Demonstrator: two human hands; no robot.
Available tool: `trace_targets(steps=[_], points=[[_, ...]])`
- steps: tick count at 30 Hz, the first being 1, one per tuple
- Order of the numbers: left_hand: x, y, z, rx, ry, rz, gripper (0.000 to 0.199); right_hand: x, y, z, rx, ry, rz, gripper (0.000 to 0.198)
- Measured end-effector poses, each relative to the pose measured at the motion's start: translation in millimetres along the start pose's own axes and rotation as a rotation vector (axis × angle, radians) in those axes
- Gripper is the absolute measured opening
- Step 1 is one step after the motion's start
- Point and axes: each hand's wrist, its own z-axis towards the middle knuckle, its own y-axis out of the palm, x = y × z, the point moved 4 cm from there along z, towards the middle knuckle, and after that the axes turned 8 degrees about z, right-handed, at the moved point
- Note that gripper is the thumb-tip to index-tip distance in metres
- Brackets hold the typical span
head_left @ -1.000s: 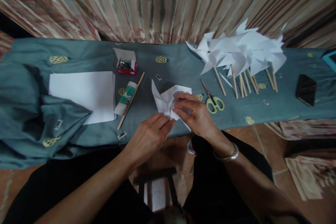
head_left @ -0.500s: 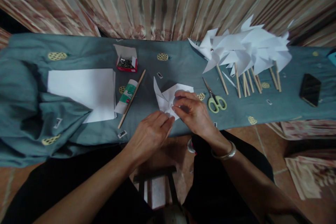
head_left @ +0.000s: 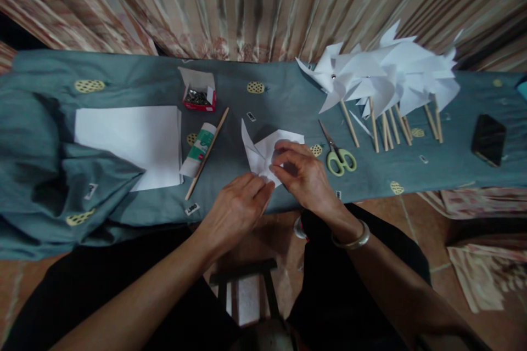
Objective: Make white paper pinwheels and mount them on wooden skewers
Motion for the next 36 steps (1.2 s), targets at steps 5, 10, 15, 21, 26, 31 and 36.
trace_targets(steps=[5,10,15,21,26,31,36], points=[[1,2,-1,-0.021,0.007,0.018,0.015,0,1,-2,0.003,-0.033,-0.009,0.01],[3,1,0,-0.001,0.033,0.051,0.016,-1,2,-5,-0.007,-0.073,-0.046,0.013],[3,-1,0,0.015,0.028,0.049,0.014,-7,3,-13,-0.082,-0.121,-0.142,0.028],[1,0,0,0.017,0.014,0.043,0.013,-1,11,-27,-0.145,-0.123,-0.166,0.043],[0,1,2,0.013,0.009,0.036,0.012,5,20,-34,-0.118,-0.135,-0.173,0.042],[1,2,4,0.01,0.019,0.068,0.01,1,21,-34,-0.086,-0.183,-0.22,0.039],[-2,0,4,-0.021,0.019,0.086,0.012,2,0,-24,-0.026,-0.2,-0.214,0.042]])
